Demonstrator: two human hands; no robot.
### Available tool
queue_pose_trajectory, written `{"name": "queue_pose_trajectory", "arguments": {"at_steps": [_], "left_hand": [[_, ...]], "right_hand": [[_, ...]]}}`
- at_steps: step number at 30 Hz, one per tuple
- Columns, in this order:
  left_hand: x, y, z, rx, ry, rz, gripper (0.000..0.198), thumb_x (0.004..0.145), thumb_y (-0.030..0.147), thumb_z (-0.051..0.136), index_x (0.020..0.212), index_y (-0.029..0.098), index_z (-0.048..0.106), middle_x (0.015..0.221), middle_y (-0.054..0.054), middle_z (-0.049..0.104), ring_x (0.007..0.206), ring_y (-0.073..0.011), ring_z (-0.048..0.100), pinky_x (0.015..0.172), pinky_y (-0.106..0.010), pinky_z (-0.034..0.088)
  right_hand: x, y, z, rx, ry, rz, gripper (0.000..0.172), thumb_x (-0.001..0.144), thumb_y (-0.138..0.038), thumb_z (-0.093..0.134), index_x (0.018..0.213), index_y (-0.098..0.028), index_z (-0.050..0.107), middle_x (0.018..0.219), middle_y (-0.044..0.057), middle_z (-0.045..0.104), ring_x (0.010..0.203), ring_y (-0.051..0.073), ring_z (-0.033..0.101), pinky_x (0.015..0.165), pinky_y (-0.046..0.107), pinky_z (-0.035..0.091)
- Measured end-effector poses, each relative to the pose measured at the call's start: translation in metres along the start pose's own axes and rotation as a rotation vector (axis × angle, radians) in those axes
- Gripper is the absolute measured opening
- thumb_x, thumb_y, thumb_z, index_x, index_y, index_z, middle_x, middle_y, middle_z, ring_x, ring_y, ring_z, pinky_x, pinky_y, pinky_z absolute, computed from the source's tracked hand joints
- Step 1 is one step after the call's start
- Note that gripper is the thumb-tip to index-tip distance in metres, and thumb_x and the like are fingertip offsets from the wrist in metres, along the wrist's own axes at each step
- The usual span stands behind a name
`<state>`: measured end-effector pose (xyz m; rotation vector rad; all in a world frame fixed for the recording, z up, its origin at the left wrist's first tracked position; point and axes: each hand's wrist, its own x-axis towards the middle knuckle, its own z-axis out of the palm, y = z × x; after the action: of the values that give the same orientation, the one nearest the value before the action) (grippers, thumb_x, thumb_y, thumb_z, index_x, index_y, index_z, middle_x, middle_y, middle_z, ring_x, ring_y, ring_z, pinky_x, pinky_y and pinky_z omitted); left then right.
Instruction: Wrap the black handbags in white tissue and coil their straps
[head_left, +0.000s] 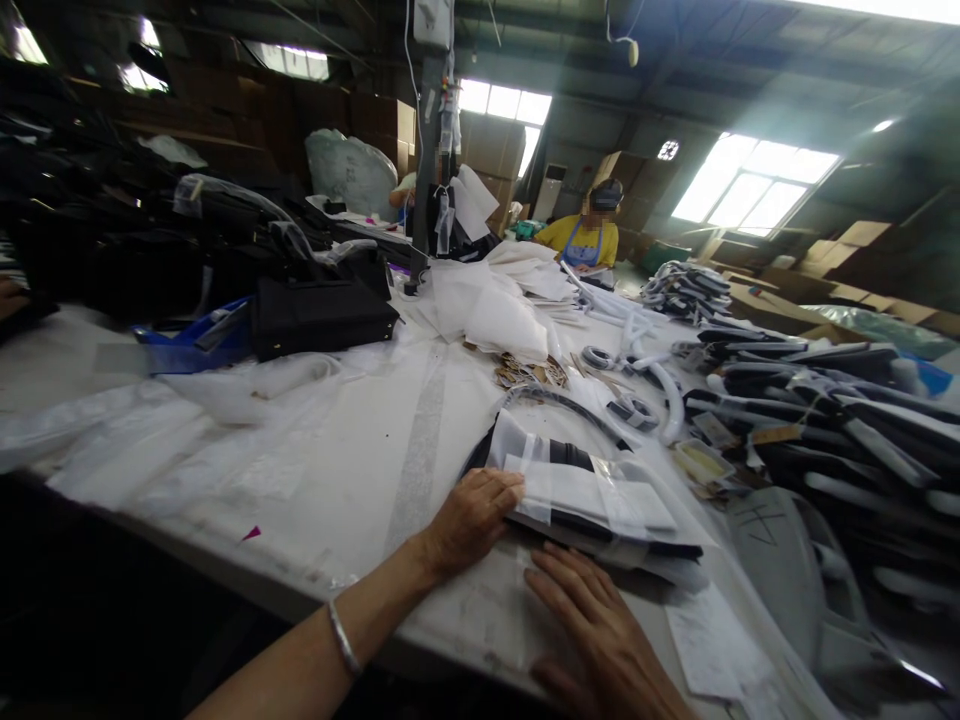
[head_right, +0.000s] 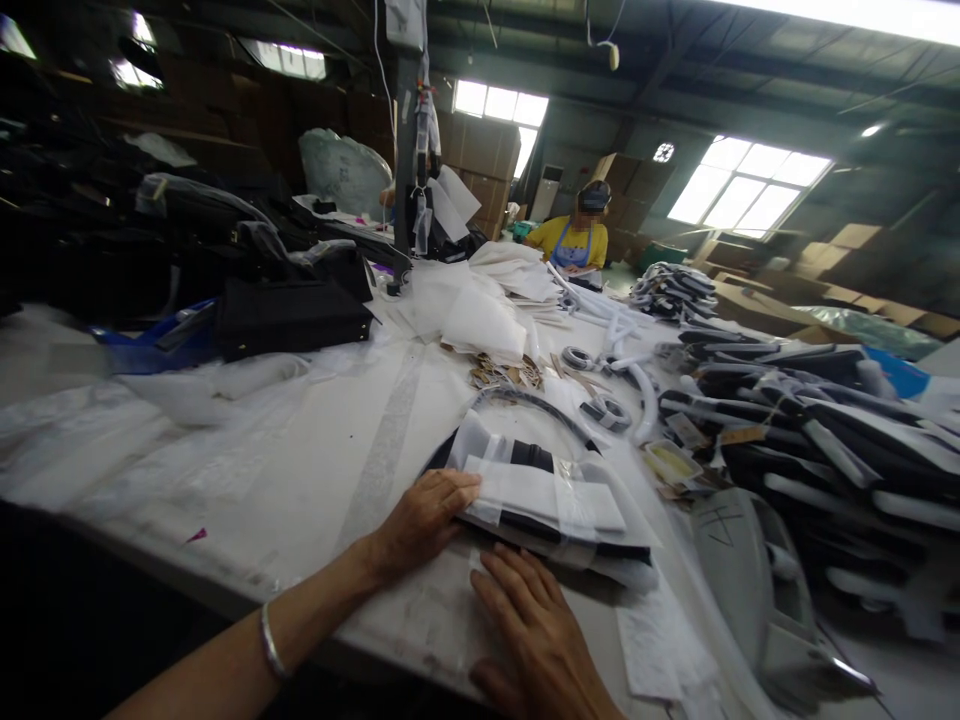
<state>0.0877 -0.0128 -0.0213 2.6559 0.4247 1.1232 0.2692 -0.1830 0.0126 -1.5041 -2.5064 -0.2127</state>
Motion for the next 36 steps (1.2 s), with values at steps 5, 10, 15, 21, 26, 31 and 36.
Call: {"name": "queue_pose_trajectory", "arguments": {"at_steps": [5, 10, 15, 21, 26, 31, 36], "left_hand": [[-0.001, 0.001, 0.001, 0.019, -0.006, -0.030, 0.046, 0.077, 0.004, 0.062, 0.120, 0.018, 0.052, 0.125, -0.009, 0.064, 0.115, -0.0223, 0.059, 0.097, -0.038, 0.049], [0.005, 0.006, 0.000, 0.043, -0.041, -0.062, 0.049, 0.076, 0.006, 0.068, 0.120, 0.018, 0.051, 0.122, -0.009, 0.065, 0.111, -0.0251, 0.061, 0.094, -0.040, 0.050], [0.014, 0.017, -0.004, 0.060, -0.114, -0.090, 0.048, 0.075, 0.011, 0.074, 0.117, 0.018, 0.050, 0.120, -0.009, 0.065, 0.109, -0.0274, 0.061, 0.094, -0.042, 0.049], [0.019, 0.029, -0.002, 0.092, -0.151, -0.112, 0.047, 0.079, 0.013, 0.071, 0.120, 0.019, 0.048, 0.121, -0.009, 0.064, 0.109, -0.0286, 0.060, 0.092, -0.042, 0.048], [0.018, 0.028, 0.001, 0.095, -0.169, -0.095, 0.046, 0.081, 0.015, 0.069, 0.121, 0.020, 0.048, 0.124, -0.008, 0.063, 0.111, -0.0277, 0.059, 0.093, -0.041, 0.047], [0.014, 0.025, 0.003, 0.071, -0.158, -0.076, 0.043, 0.084, 0.017, 0.067, 0.123, 0.020, 0.049, 0.129, -0.007, 0.062, 0.115, -0.0260, 0.058, 0.095, -0.040, 0.046], [0.013, 0.024, 0.003, 0.067, -0.109, -0.042, 0.039, 0.087, 0.019, 0.066, 0.123, 0.020, 0.052, 0.128, -0.007, 0.063, 0.114, -0.0248, 0.059, 0.093, -0.039, 0.046]], "right_hand": [[-0.005, -0.011, 0.030, 0.026, 0.082, -0.090, 0.087, 0.073, -0.071, 0.067, 0.142, -0.019, 0.049, 0.134, 0.013, 0.063, 0.122, 0.031, 0.059, 0.099, 0.042, 0.050], [-0.012, -0.022, 0.035, 0.085, 0.081, -0.061, 0.071, 0.080, -0.052, 0.070, 0.139, -0.018, 0.050, 0.132, 0.013, 0.064, 0.122, 0.030, 0.059, 0.100, 0.042, 0.051], [-0.003, -0.015, -0.014, 0.366, -0.195, 0.176, 0.049, 0.085, -0.011, 0.055, 0.133, -0.020, 0.056, 0.136, 0.010, 0.061, 0.123, 0.021, 0.059, 0.104, 0.031, 0.049], [0.012, -0.012, -0.029, 0.389, -0.216, 0.021, 0.051, 0.083, 0.003, 0.044, 0.128, -0.019, 0.058, 0.136, 0.012, 0.060, 0.126, 0.023, 0.056, 0.106, 0.033, 0.047], [0.024, -0.004, -0.006, 0.364, 0.006, -0.017, 0.029, 0.097, -0.009, 0.041, 0.116, -0.020, 0.061, 0.115, 0.010, 0.067, 0.107, 0.021, 0.063, 0.093, 0.033, 0.055], [0.033, -0.003, 0.010, 0.358, 0.194, -0.025, 0.030, 0.100, -0.010, 0.035, 0.098, -0.017, 0.064, 0.088, 0.007, 0.067, 0.083, 0.018, 0.061, 0.072, 0.029, 0.053], [0.045, -0.016, 0.017, 0.241, 0.302, -0.034, 0.033, 0.098, -0.011, 0.037, 0.083, -0.019, 0.065, 0.065, 0.002, 0.061, 0.064, 0.016, 0.052, 0.062, 0.031, 0.039]]}}
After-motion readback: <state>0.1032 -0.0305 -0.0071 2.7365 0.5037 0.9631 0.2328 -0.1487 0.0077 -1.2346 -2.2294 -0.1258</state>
